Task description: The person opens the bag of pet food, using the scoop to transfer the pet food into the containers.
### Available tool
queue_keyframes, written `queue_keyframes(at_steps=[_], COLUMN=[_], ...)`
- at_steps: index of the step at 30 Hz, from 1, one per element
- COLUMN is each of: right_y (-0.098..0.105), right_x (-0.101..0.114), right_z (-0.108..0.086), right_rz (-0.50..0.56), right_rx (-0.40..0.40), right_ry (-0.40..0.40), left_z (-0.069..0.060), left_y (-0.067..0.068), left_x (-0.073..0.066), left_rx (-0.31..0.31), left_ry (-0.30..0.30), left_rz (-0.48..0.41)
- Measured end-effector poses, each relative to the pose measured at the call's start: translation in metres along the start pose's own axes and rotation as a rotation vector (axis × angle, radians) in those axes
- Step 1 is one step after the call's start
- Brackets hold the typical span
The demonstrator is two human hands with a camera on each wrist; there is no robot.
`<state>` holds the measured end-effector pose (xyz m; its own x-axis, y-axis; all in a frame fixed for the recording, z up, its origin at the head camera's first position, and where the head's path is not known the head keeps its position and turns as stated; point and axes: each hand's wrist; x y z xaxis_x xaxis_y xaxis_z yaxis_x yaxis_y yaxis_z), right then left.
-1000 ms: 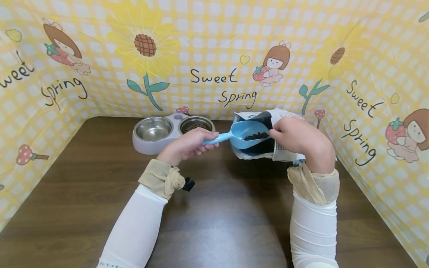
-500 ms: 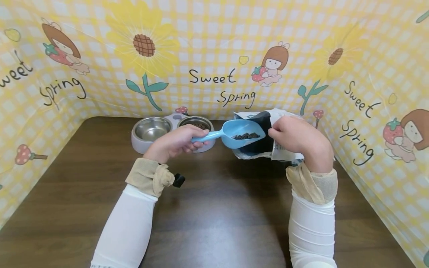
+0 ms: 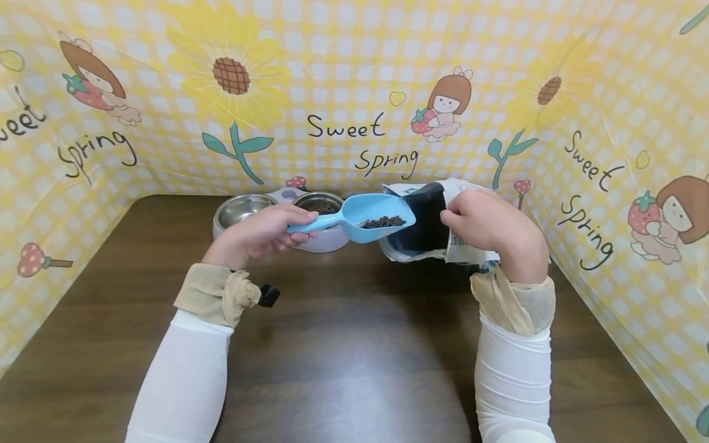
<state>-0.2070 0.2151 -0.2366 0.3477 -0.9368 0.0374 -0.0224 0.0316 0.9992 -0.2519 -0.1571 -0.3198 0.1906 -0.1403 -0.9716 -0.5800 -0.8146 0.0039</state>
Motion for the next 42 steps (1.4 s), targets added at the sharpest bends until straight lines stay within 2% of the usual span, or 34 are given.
queue_keyframes(at_steps=[9,17,23,30,37,42], right_y=[0.001,0.002,0.000,-0.001,-0.001,-0.001], right_x=[0.000,0.000,0.000,0.000,0.001,0.001], right_z=[0.000,0.001,0.001,0.002,0.001,0.001], right_rz=[-0.013,-0.038,-0.031,-0.028,-0.026,-0.025], right_rx=[-0.002,-0.018,-0.003,-0.005,0.001,0.001], right_ry=[0.001,0.017,0.015,0.019,0.018,0.020], left_z=[-0.027,-0.051,-0.064,-0.081,-0.103,-0.117], left_y=[0.028,0.069,0.094,0.116,0.138,0.149], left_x=[0.001,0.008,0.018,0.025,0.033,0.040], left_rx=[-0.020,-0.115,-0.172,-0.204,-0.284,-0.326], left_ry=[-0.003,-0.018,-0.017,-0.020,-0.024,-0.008], left_rz=[-0.007,-0.056,-0.049,-0.089,-0.151,-0.154])
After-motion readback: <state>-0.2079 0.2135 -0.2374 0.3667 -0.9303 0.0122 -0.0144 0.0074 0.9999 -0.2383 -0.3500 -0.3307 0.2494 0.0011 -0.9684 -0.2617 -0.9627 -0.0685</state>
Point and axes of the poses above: each hand's wrist, its own z-axis towards the middle knuckle, its own y-axis out of the back of the hand, x = y × z, and after that the axes turned 9 degrees about -z, right-handed
